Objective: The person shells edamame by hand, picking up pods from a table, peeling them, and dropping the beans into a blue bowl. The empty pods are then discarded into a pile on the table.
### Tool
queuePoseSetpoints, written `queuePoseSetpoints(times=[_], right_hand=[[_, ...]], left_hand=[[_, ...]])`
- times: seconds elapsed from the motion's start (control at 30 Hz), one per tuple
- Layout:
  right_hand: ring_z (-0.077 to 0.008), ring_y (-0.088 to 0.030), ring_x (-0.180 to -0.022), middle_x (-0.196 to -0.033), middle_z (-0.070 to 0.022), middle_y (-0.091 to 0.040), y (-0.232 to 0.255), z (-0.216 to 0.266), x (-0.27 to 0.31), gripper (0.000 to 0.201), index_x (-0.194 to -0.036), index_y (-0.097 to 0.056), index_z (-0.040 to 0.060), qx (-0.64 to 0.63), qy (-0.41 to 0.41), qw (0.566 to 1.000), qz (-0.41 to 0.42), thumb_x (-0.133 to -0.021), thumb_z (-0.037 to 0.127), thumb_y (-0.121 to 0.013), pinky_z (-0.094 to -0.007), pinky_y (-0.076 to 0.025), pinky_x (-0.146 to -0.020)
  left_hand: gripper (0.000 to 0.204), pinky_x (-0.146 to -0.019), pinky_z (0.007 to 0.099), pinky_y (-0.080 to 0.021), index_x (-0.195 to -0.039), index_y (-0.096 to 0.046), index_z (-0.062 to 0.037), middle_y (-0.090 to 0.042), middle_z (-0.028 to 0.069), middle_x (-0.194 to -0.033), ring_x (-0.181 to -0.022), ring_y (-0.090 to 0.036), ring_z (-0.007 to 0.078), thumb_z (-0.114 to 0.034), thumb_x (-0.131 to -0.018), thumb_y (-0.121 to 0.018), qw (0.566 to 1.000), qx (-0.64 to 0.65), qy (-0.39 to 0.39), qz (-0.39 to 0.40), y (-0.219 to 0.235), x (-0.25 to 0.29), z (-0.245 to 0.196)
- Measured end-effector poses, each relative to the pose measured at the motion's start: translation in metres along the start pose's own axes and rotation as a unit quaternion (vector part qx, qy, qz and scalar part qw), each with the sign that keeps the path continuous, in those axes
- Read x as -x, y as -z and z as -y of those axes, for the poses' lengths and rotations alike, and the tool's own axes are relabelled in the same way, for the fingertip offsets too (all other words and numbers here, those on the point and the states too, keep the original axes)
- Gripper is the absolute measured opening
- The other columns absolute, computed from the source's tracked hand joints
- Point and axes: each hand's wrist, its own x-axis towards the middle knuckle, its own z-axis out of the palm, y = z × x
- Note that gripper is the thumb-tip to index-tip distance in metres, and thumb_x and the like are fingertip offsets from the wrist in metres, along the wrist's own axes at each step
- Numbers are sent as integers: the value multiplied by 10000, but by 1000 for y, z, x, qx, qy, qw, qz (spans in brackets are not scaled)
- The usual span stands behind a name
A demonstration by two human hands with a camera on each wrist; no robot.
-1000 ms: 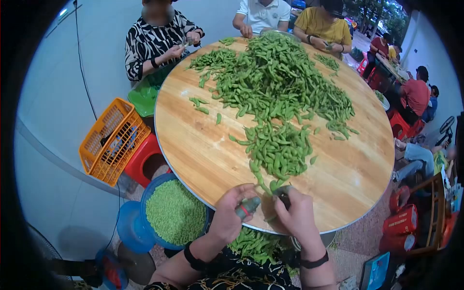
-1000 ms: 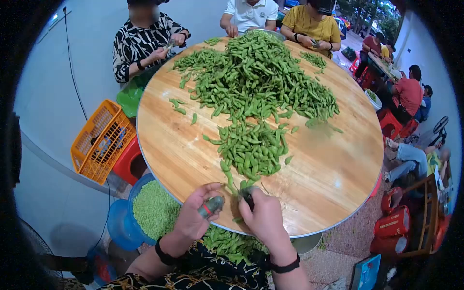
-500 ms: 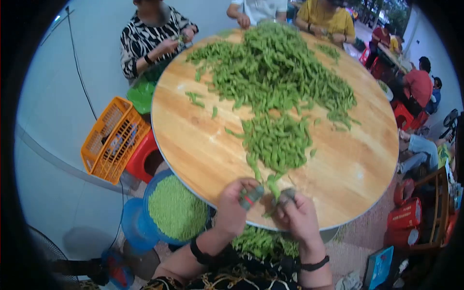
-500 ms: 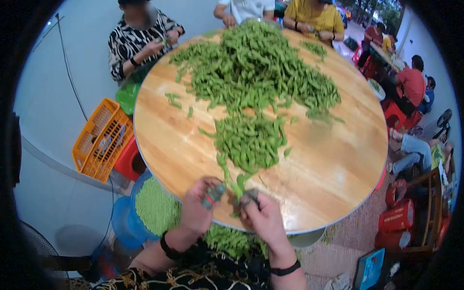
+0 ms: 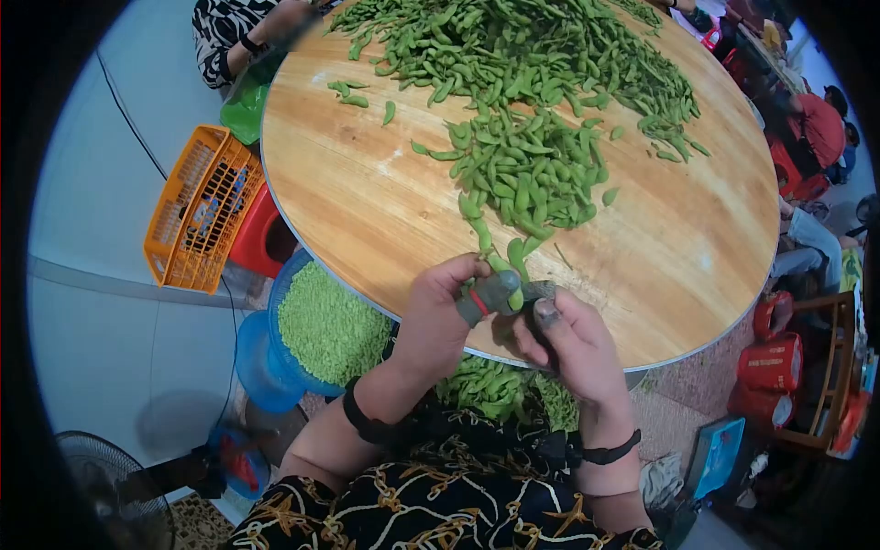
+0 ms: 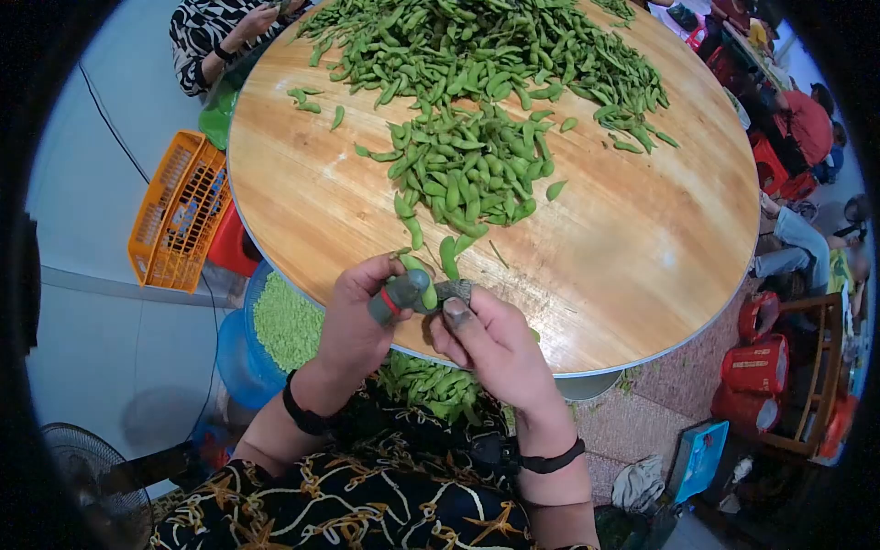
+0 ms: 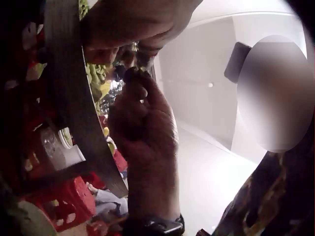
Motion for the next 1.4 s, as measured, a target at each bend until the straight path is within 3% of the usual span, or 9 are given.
queuePoseSetpoints(times=[0.27,0.47,0.67,0.9,1.0,1.07,1.13,1.23,1.4], right_hand=[[-37,-354,-499,-605,30,-445,10,-5,-3,229,-809,-512,22,-19,-22,999,35,-950,158,-393,-185,-276,-453],[-35,-374,-483,-582,34,-463,5,-6,-1,178,-812,-529,12,-56,-24,998,4,-925,115,-439,-189,-291,-439],[-30,-463,-538,-608,7,-534,4,-6,-2,90,-806,-547,-4,248,91,957,-117,-868,57,-521,-192,-366,-475],[-35,-447,-527,-591,-2,-530,9,0,-1,154,-799,-549,-10,60,-9,991,-116,-888,110,-513,-194,-353,-464],[-39,-434,-530,-600,1,-535,11,-3,-6,179,-828,-579,-15,122,4,989,-79,-896,137,-515,-205,-356,-471],[-40,-422,-533,-605,14,-529,10,-8,-9,188,-865,-600,-17,206,115,957,-170,-891,157,-534,-217,-359,-474],[-42,-418,-537,-600,16,-523,7,0,-9,192,-872,-601,-16,209,97,960,-161,-886,167,-547,-220,-361,-478],[-33,-406,-517,-574,29,-499,8,-2,-11,195,-878,-601,-14,232,94,956,-155,-867,180,-584,-212,-340,-453],[-11,-402,-448,-541,41,-477,11,-3,-11,152,-823,-576,8,51,8,996,-72,-847,154,-611,-182,-273,-384]], left_hand=[[65,-666,203,-409,-833,-585,-38,-574,-16,-790,-742,-500,35,-62,-799,-635,994,-111,-9,0,-4,0,-1],[89,-667,216,-411,-862,-558,-37,-556,-21,-764,-746,-506,44,-67,-805,-619,985,102,113,83,-9,-2,-12],[178,-629,194,-415,-941,-535,-49,-552,-20,-800,-760,-512,32,-48,-793,-634,984,-154,-54,72,-8,-5,1],[292,-677,206,-432,-1118,-538,-27,-584,7,-946,-795,-515,52,-15,-829,-573,995,-89,14,45,-8,-1,-1],[344,-758,227,-444,-1158,-508,-6,-585,29,-1007,-895,-534,81,20,-817,-549,995,-61,45,59,-8,0,-2],[378,-814,240,-448,-1165,-484,16,-583,50,-1038,-966,-539,98,49,-793,-546,995,-1,92,48,-6,0,1],[486,-806,244,-437,-1236,-405,31,-590,58,-1016,-960,-525,87,35,-779,-570,936,-301,-136,126,-1,-4,8],[547,-718,294,-444,-1248,-382,18,-563,94,-777,-718,-557,178,-75,-769,-630,930,-333,-127,90,-2,-1,8],[728,-714,255,-434,-1330,-265,5,-558,46,-727,-690,-531,119,-70,-737,-681,923,-361,-102,90,-10,5,-18]])
